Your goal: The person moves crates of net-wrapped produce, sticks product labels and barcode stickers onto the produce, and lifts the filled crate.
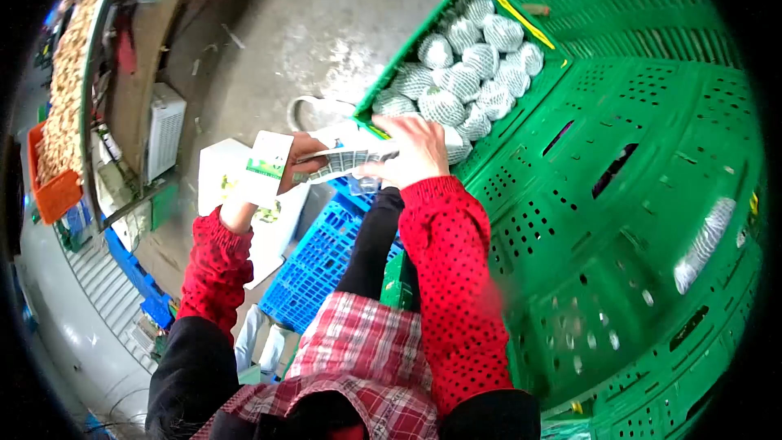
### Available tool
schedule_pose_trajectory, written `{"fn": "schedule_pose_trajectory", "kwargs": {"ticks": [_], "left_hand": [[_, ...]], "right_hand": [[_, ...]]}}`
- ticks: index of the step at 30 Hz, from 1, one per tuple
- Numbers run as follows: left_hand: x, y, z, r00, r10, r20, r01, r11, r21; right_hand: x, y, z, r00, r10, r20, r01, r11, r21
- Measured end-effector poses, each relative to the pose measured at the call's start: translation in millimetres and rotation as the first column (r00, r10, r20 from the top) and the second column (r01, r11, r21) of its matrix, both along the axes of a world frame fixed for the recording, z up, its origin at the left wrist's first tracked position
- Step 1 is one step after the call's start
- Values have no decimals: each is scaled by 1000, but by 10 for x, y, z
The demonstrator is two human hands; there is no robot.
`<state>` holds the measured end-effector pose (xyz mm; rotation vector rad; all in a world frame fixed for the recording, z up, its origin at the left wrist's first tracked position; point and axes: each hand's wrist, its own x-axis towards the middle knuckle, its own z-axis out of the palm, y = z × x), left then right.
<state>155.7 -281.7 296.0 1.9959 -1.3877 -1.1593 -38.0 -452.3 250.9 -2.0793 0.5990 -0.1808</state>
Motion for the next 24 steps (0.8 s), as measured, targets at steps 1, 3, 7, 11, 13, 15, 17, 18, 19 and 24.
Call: {"fn": "schedule_pose_trajectory", "kwargs": {"ticks": [1,3,7,11,13,15,17,18,19,24], "left_hand": [[49,33,341,1000,-7,13,7,999,50],[100,152,749,998,58,27,-59,997,42],[58,468,631,863,478,163,-452,875,-174],[-161,1157,-1014,765,528,369,-511,846,-151],[-423,1351,-1802,820,511,259,-547,833,89],[-653,1530,-2541,832,496,249,-544,817,191],[-801,1745,-3436,835,452,315,-514,844,153],[-851,1821,-3740,836,461,297,-522,834,176],[-916,1872,-4038,809,557,191,-585,795,162],[-1098,1623,-4938,486,849,-209,-714,523,465]], "right_hand": [[-49,85,315,991,71,-114,-68,997,33],[-176,270,581,987,-26,-159,59,977,205],[-374,266,165,945,-155,-290,231,941,249],[-722,62,-1108,865,-412,-286,501,685,529],[-904,-48,-1701,789,-482,-380,610,545,575],[-1054,-143,-2208,767,-491,-414,637,504,583],[-1220,-373,-2789,767,-462,-444,640,588,494],[-1268,-447,-2984,762,-487,-427,647,595,477],[-1275,-521,-3117,723,-514,-461,688,595,415],[-908,-395,-3264,829,-558,12,508,746,-430]]}}
